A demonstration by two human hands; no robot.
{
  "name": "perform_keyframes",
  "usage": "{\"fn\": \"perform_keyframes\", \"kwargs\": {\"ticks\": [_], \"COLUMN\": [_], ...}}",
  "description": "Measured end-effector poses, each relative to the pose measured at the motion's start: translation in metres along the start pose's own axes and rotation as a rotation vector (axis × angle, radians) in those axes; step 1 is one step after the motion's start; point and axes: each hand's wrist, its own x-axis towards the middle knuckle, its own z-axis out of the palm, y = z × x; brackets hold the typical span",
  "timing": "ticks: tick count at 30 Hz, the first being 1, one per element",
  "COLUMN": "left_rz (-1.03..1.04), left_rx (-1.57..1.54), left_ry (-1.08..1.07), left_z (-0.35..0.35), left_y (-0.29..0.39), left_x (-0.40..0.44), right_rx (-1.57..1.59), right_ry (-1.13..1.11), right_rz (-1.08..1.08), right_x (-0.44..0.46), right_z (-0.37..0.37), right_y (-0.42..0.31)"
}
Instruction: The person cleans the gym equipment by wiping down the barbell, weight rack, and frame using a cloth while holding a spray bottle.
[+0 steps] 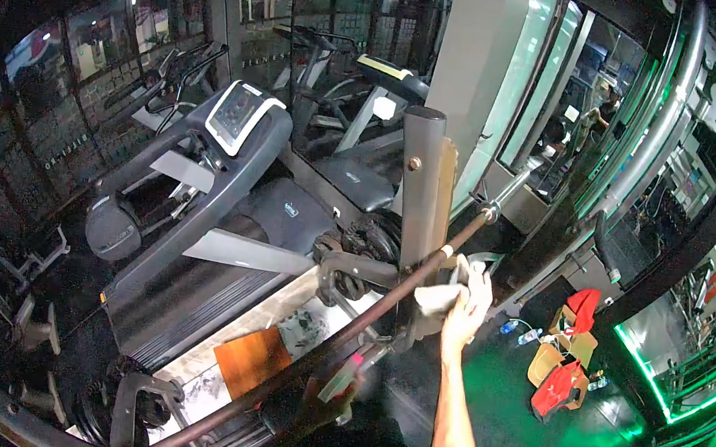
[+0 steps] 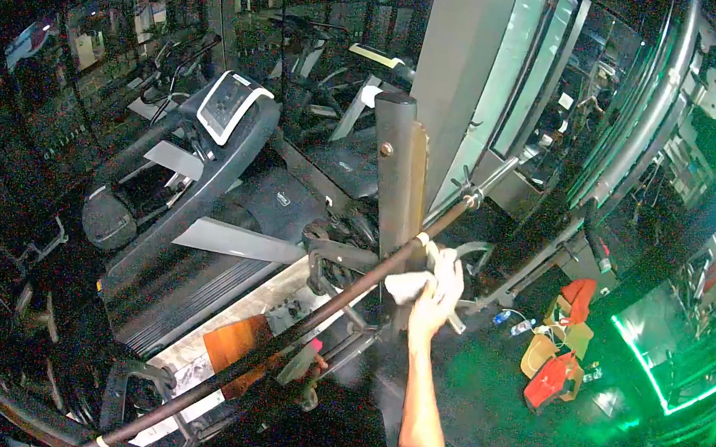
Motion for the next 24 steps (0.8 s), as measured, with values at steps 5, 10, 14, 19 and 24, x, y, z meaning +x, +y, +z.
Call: {"fn": "perform_keyframes", "kwargs": {"ticks": [5,10,14,19,24], "left_rz": [-0.080,-0.359,-0.374,-0.122,-0.542], "left_rx": [-0.090,-0.513,-0.613,-0.386,-0.193], "left_ry": [-0.026,-0.012,0.043,0.017,-0.043], "left_z": [-0.023,-0.060,-0.068,-0.074,-0.075], "left_y": [-0.026,-0.037,-0.073,-0.016,0.034], "left_x": [-0.025,-0.044,-0.066,-0.049,-0.050], "right_rx": [-0.285,-0.334,-0.348,0.555,-0.056], "right_ry": [-0.351,-0.411,-0.864,-0.716,-0.558], "right_rz": [-0.174,-0.307,-0.239,0.814,-0.064], "right_x": [0.045,0.000,-0.070,-0.157,-0.041], "right_z": [0.039,0.050,0.039,0.041,0.026], "right_y": [0.058,0.000,-0.059,-0.058,-0.046]}}
